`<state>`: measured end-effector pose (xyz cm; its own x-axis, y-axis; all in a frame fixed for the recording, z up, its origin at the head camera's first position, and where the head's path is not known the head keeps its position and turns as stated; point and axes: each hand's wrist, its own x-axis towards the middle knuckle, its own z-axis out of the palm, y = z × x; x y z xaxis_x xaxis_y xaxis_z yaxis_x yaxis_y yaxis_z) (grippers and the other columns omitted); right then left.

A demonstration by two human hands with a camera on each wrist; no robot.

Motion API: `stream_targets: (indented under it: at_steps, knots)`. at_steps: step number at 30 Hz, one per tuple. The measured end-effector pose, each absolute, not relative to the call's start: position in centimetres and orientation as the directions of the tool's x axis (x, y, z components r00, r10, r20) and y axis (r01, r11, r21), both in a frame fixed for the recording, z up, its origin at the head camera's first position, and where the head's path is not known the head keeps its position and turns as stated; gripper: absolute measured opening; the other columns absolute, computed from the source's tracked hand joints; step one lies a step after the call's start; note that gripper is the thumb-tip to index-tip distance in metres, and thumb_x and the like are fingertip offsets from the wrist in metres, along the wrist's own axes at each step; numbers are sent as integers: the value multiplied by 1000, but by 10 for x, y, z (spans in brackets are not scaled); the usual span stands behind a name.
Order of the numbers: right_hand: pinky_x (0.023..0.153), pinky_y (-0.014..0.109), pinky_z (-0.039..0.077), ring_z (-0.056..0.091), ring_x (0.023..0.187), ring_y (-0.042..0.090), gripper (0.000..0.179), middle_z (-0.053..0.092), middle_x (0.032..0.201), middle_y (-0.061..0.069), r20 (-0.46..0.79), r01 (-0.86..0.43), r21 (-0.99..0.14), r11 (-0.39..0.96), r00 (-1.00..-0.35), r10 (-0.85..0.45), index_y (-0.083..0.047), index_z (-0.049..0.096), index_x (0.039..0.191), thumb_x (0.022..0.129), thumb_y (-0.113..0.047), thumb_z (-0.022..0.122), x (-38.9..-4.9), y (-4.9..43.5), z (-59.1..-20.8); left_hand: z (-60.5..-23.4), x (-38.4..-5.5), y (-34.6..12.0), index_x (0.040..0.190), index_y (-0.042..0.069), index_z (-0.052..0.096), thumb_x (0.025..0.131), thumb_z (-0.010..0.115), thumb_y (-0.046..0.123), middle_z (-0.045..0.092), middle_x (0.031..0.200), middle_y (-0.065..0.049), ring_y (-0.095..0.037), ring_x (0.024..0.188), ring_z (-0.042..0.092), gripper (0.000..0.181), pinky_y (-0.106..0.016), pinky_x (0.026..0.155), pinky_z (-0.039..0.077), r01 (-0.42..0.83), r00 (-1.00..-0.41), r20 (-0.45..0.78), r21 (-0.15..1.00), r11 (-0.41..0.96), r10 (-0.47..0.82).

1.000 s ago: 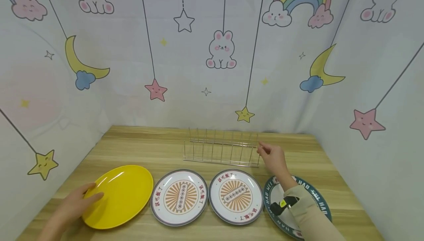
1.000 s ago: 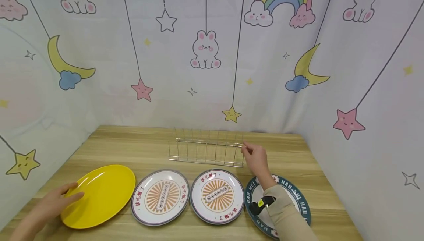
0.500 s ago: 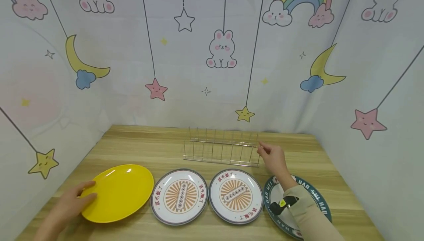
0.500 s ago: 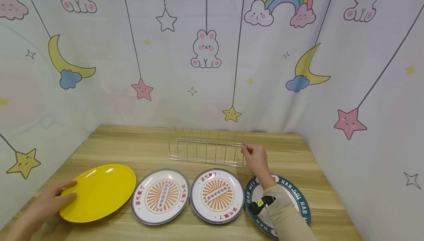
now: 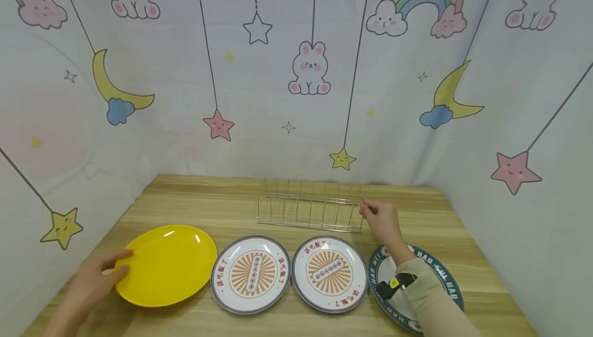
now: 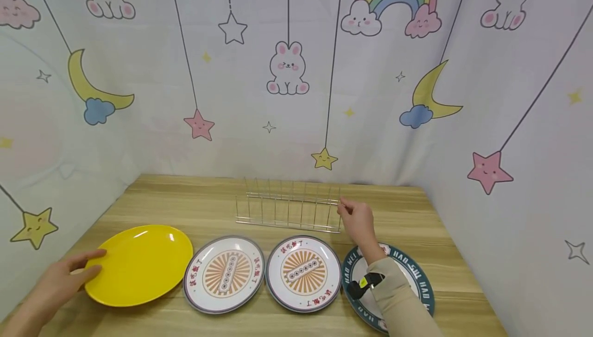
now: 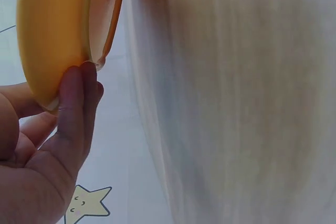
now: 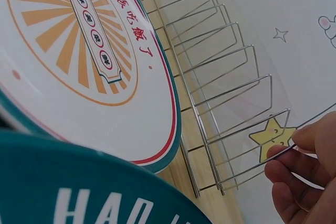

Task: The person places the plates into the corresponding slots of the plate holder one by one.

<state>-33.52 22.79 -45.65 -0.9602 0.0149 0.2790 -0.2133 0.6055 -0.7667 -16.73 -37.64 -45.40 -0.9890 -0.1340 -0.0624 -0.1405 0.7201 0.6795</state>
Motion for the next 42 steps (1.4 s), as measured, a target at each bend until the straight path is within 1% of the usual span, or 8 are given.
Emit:
stream_targets:
  at_steps: [3, 6, 9, 15, 18, 27, 36, 42]
  knots:
    - [74, 31, 59, 71, 93, 25, 32, 73, 104, 14, 268, -202, -768, 607, -963, 19, -4, 62, 131, 100, -13, 60, -334, 228, -455, -450, -169, -376, 140, -10, 45, 102, 54, 25, 42, 138, -39, -39, 112, 57, 52, -43, 83, 56, -194, -978, -91, 718, 668, -185]
    - [71, 30, 59, 70, 92, 25, 31, 73, 102, 13, 262, -197, -766, 612, -965, 18, -4, 63, 130, 100, -13, 59, -334, 228, -454, -445, -171, -374, 139, -7, 47, 101, 57, 26, 42, 138, -37, -21, 100, 64, 52, -28, 71, 59, -245, -961, -111, 763, 598, -253]
    - [70, 29, 59, 70, 92, 25, 30, 73, 101, 13, 261, -197, -764, 614, -965, 15, -3, 63, 129, 100, -12, 58, -334, 228, -452, -439, -172, -370, 139, -5, 48, 100, 58, 26, 40, 139, -35, -9, 93, 63, 50, -27, 69, 59, -258, -948, -96, 789, 558, -303]
    - [73, 31, 59, 70, 92, 26, 31, 73, 101, 13, 262, -202, -747, 633, -965, 1, 0, 62, 129, 101, -11, 57, -335, 228, -451, -431, -170, -359, 137, -4, 51, 100, 59, 28, 47, 135, -31, 14, 75, 55, 51, -27, 65, 59, -205, -932, 6, 814, 543, -362]
    - [74, 32, 60, 70, 92, 26, 30, 73, 100, 13, 268, -208, -743, 636, -964, -2, 0, 62, 129, 101, -10, 58, -336, 228, -452, -427, -171, -356, 137, -4, 52, 99, 60, 32, 49, 132, -29, 15, 72, 56, 53, -25, 62, 59, -188, -915, 47, 829, 526, -401]
    - [72, 31, 59, 70, 90, 25, 29, 73, 100, 14, 252, -187, -757, 626, -968, 16, 0, 63, 127, 100, -9, 58, -338, 227, -451, -416, -179, -345, 141, 1, 48, 98, 61, 34, 46, 136, -24, 17, 73, 57, 56, -23, 65, 58, -190, -880, 38, 886, 423, -474]
    - [73, 29, 59, 71, 92, 25, 28, 72, 104, 15, 248, -176, -765, 620, -968, 31, -2, 64, 127, 100, -7, 58, -339, 227, -450, -402, -196, -321, 142, 1, 48, 97, 63, 26, 45, 138, -21, 15, 81, 60, 53, -19, 68, 57, -38, -890, 125, 938, 344, -439]
    - [71, 28, 59, 70, 91, 25, 28, 72, 103, 17, 238, -175, -776, 606, -971, 25, -2, 64, 126, 99, -7, 59, -339, 227, -450, -395, -205, -306, 141, 2, 50, 96, 66, 24, 47, 141, -15, 13, 86, 62, 53, -19, 69, 56, 50, -895, 157, 965, 257, -418]
